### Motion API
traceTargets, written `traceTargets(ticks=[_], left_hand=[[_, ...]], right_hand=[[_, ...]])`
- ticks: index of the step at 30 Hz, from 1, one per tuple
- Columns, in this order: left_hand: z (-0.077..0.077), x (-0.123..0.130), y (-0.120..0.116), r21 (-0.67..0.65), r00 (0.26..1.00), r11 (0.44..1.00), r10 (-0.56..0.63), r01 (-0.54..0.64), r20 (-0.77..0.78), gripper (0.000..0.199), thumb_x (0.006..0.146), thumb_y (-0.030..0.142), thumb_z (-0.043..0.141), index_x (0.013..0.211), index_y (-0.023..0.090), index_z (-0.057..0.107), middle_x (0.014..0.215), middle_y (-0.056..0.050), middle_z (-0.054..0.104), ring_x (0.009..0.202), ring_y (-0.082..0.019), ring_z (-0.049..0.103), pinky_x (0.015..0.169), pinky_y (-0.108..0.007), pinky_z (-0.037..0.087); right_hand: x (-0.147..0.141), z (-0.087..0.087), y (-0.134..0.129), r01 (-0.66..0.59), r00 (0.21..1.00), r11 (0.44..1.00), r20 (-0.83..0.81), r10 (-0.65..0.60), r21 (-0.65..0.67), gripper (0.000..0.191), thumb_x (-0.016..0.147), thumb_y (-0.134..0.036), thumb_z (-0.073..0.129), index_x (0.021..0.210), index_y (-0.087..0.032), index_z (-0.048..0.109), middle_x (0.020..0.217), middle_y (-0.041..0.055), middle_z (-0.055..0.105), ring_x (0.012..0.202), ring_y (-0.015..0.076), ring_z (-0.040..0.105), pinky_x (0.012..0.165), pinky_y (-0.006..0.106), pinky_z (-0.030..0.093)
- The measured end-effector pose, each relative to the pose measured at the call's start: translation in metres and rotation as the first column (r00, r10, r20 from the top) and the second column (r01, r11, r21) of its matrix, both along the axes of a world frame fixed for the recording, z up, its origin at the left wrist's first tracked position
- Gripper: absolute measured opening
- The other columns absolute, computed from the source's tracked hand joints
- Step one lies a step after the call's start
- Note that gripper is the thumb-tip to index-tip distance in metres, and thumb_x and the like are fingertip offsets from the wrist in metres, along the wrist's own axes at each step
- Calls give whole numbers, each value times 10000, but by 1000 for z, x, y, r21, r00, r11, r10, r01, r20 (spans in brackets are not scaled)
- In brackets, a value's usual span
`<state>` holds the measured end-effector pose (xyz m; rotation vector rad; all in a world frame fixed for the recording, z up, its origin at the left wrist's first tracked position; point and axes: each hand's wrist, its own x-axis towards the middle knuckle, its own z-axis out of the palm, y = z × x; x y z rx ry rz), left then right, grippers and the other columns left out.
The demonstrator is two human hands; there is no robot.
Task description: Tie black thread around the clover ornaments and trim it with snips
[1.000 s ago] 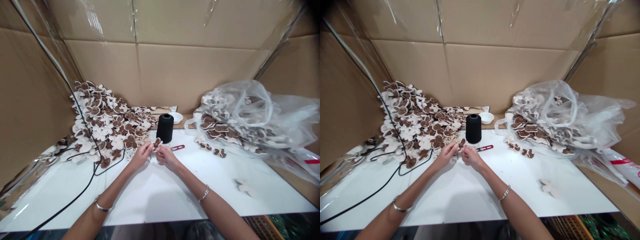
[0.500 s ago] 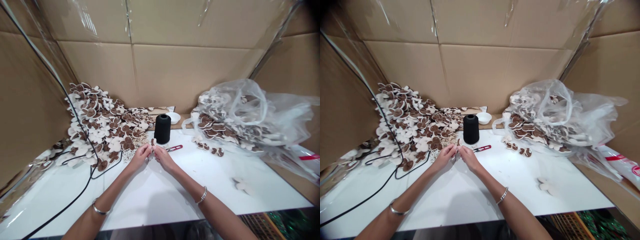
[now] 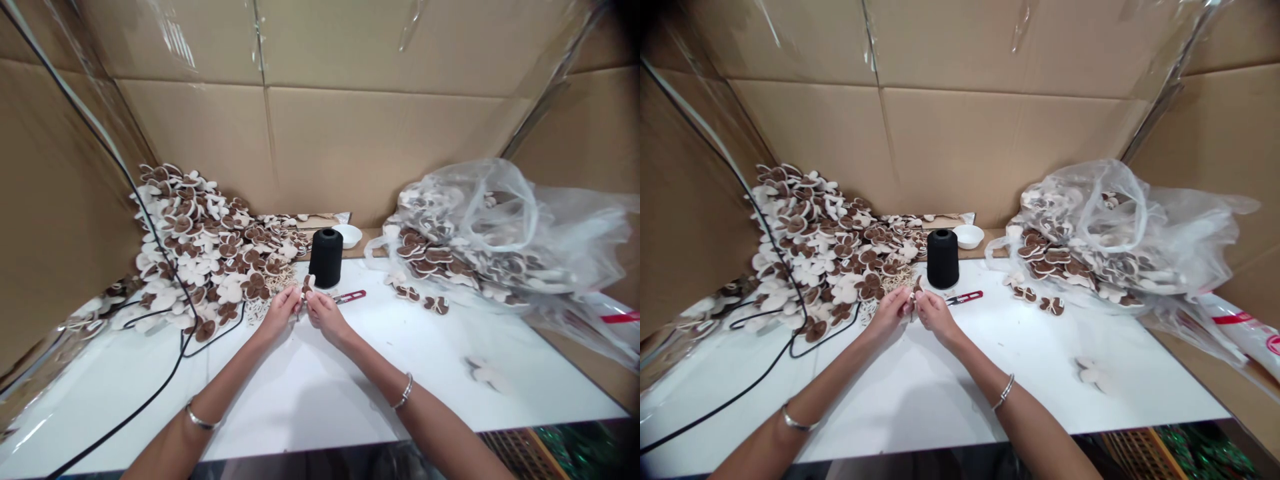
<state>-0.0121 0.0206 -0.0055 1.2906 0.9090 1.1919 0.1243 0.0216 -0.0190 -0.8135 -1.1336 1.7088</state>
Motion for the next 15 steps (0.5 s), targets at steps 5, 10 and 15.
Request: traceTargets(ticks=[5, 10, 15], left_hand=[[2, 10, 0, -169, 943, 985, 25, 33, 331, 416, 757, 482, 694, 640, 180, 434, 536, 66, 379, 488, -68, 355, 491, -203, 326], [6, 12, 2, -232, 900, 972, 83, 21, 428, 354, 775, 368, 698, 636, 179, 432, 555, 55, 367, 492, -66, 340, 482, -201, 339], [18, -28, 21, -127, 882, 984, 168, -124, 441, 413, 899, 280, 494, 583, 212, 238, 549, 53, 236, 459, -88, 274, 470, -235, 344]], right_hand=[[-4, 4, -1, 14, 994, 1000, -109, -12, 24, 442, 795, -563, 624, 651, -208, 403, 449, -109, 294, 354, 38, 204, 350, 203, 135], [-7, 8, -5, 10, 983, 1000, -182, -8, 6, 457, 793, -535, 650, 626, -203, 384, 462, -107, 295, 354, 28, 204, 349, 195, 130], [3, 11, -5, -1, 973, 999, -232, -11, -51, 469, 775, -521, 680, 628, -202, 368, 470, -111, 282, 357, 25, 206, 352, 181, 110]])
